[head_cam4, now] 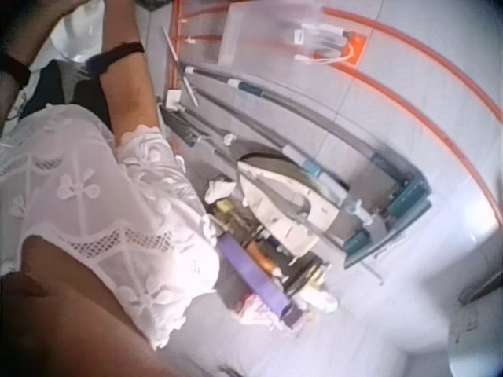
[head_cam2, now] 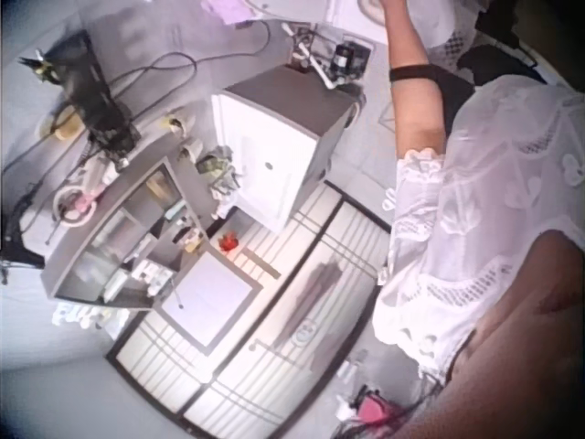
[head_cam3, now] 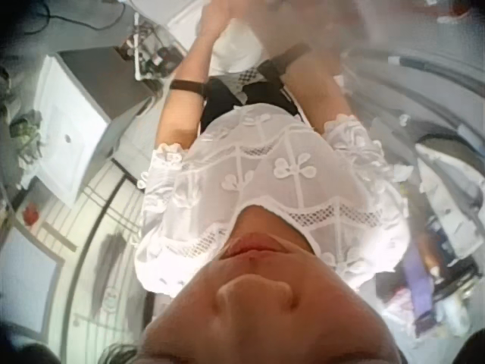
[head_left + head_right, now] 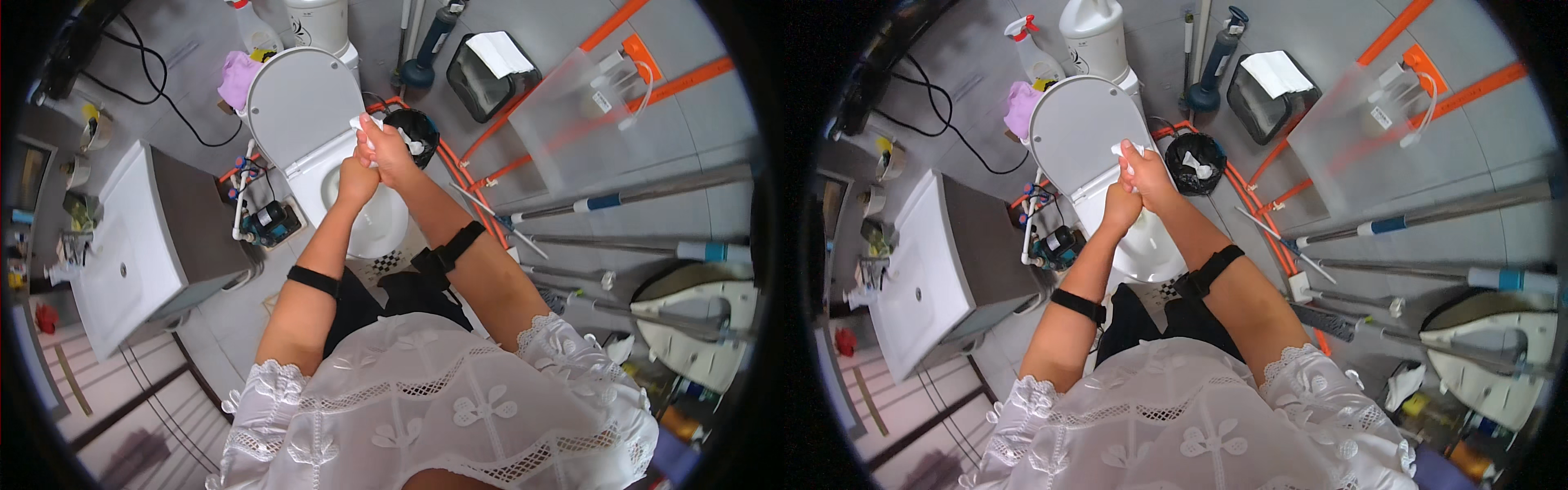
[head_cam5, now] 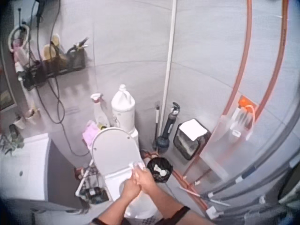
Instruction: The recorder cleans the bathroom sink and a frosted glass door using a white cloth.
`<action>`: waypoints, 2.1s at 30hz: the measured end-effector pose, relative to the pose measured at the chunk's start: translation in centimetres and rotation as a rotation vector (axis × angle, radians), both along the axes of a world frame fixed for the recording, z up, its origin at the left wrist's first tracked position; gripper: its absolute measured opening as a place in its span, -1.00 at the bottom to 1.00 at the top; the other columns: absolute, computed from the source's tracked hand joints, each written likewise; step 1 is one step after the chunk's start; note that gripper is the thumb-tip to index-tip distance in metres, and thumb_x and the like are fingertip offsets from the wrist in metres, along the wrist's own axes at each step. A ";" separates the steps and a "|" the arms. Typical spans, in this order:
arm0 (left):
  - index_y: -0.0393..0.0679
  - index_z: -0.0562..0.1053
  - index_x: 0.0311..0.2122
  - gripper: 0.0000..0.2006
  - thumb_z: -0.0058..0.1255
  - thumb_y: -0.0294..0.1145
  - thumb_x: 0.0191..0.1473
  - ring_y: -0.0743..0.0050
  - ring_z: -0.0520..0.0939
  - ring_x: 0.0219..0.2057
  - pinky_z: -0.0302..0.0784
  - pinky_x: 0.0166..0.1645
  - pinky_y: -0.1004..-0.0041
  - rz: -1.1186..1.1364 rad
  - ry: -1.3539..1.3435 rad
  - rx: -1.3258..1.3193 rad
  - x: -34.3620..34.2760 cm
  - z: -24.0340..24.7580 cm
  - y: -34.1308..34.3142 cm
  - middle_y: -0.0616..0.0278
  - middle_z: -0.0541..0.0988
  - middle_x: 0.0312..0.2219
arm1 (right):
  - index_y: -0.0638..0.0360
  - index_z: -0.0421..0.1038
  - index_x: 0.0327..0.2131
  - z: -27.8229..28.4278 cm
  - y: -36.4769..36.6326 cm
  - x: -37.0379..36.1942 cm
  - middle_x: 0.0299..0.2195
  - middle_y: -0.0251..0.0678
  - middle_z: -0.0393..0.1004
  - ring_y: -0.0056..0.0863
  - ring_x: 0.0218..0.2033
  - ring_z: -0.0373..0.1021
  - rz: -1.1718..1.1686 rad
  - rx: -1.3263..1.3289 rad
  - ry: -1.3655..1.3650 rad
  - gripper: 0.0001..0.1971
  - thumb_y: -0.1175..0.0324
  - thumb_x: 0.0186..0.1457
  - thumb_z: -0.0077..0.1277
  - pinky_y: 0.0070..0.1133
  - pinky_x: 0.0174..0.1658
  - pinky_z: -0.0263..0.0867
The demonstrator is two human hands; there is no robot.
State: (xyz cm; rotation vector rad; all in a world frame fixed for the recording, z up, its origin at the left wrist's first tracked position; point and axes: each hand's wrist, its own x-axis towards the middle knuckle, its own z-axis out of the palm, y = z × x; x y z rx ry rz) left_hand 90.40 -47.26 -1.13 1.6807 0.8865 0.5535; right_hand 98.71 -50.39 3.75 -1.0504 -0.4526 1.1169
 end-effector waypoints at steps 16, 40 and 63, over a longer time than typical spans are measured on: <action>-0.15 0.48 -0.50 -0.74 -0.15 -0.20 -0.04 -0.02 0.55 -0.54 0.47 -0.45 0.16 0.223 0.597 0.492 0.8 0.3 -4.4 -0.02 0.53 -0.59 | 0.00 0.00 -0.72 -1.2 -1.0 1.2 -0.89 -0.41 -0.11 -0.49 -0.88 -0.20 -0.099 -0.208 0.440 -0.62 0.19 0.11 -0.22 -0.46 -0.58 0.13; -0.24 0.26 0.00 -0.63 -0.14 -0.26 0.14 0.33 0.52 -0.17 0.44 -0.06 0.32 0.677 -0.831 -0.862 -42.8 1.5 -3.7 0.14 0.47 -0.17 | 0.12 0.27 -0.09 -2.0 -1.8 -31.7 -0.16 -0.30 0.35 -0.48 -0.11 0.27 0.760 -0.178 -0.116 -0.56 0.61 -0.12 0.06 -0.52 -0.14 0.26; -0.30 0.31 -0.04 -0.62 0.01 -0.37 0.05 0.26 0.55 -0.25 0.50 -0.19 0.39 0.933 -0.840 -0.665 -76.3 6.0 15.1 0.08 0.48 -0.20 | 0.22 0.20 -0.02 3.9 28.6 -69.1 -0.06 -0.02 0.27 -0.29 -0.02 0.22 0.939 -0.103 -0.801 -0.47 0.07 0.04 -0.02 -0.48 -0.02 0.17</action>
